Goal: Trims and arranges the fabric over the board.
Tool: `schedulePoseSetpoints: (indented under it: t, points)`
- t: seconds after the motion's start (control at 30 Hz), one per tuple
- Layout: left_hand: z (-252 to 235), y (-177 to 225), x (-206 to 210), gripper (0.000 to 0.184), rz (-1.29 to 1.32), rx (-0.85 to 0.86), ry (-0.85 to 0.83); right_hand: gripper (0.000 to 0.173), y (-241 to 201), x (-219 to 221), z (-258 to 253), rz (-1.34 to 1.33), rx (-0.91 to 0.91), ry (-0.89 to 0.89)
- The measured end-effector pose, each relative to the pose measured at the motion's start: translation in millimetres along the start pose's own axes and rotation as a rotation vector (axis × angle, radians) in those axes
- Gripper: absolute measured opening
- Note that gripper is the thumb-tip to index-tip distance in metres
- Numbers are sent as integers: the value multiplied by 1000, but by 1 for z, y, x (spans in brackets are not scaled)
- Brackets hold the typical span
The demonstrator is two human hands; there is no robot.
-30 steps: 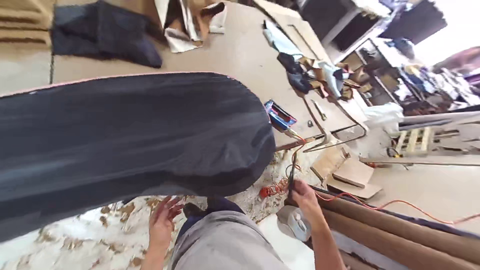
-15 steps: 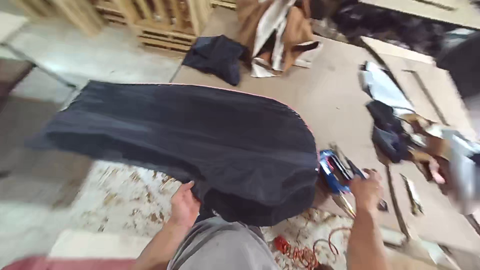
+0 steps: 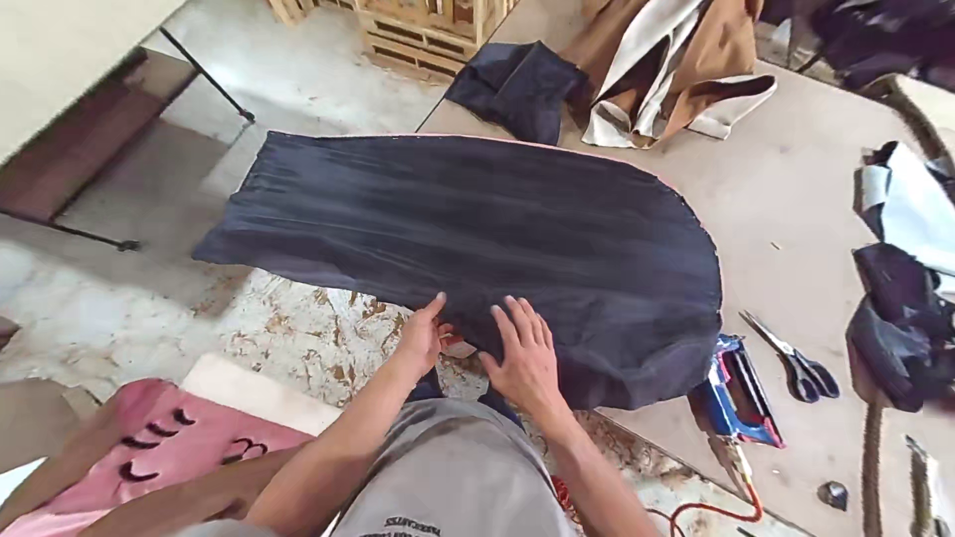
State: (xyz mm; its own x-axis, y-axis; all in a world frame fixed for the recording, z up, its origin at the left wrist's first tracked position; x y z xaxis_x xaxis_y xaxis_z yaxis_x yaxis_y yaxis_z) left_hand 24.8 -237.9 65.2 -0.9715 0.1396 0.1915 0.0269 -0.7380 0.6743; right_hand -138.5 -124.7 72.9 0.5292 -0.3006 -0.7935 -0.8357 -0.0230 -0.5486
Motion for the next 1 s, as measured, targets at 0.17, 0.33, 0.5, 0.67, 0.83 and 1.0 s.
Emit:
schedulePoseSetpoints:
  t: [0.17, 0.33, 0.5, 0.67, 0.83, 1.0]
  points:
    - [-10, 8, -10, 30, -151, 80, -36, 58, 6, 53, -10, 204, -78, 148]
    - [-23, 4, -37, 33, -246, 10, -271, 38, 14, 56, -5, 166, -215, 275]
    - [5, 43, -56, 41, -787, 653, -603, 33, 15, 52, 2, 185, -214, 243]
    - [-44, 86, 6, 29, -1177, 1431, -408, 42, -16, 38, 3, 158, -37, -12]
    - [-72, 60, 31, 29, -1440, 1597, -713, 25, 1, -23, -39, 61, 151, -33]
    - [-64, 56, 23, 31, -1595, 1635, -738, 41, 27, -20, -46, 57, 147, -324]
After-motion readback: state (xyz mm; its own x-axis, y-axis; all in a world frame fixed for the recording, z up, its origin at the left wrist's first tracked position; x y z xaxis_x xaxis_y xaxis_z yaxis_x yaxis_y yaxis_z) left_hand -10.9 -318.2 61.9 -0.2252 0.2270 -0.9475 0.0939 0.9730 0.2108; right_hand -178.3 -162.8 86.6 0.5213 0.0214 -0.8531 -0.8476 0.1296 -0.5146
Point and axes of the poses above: each hand's wrist, its own z-axis away from the middle knuckle, its own x-axis out of the palm, y = z × x, the point moved 2 cm from there along -z, towards the middle knuckle, and after that the axes turned 8 degrees about -z, right-handed, at the moved point
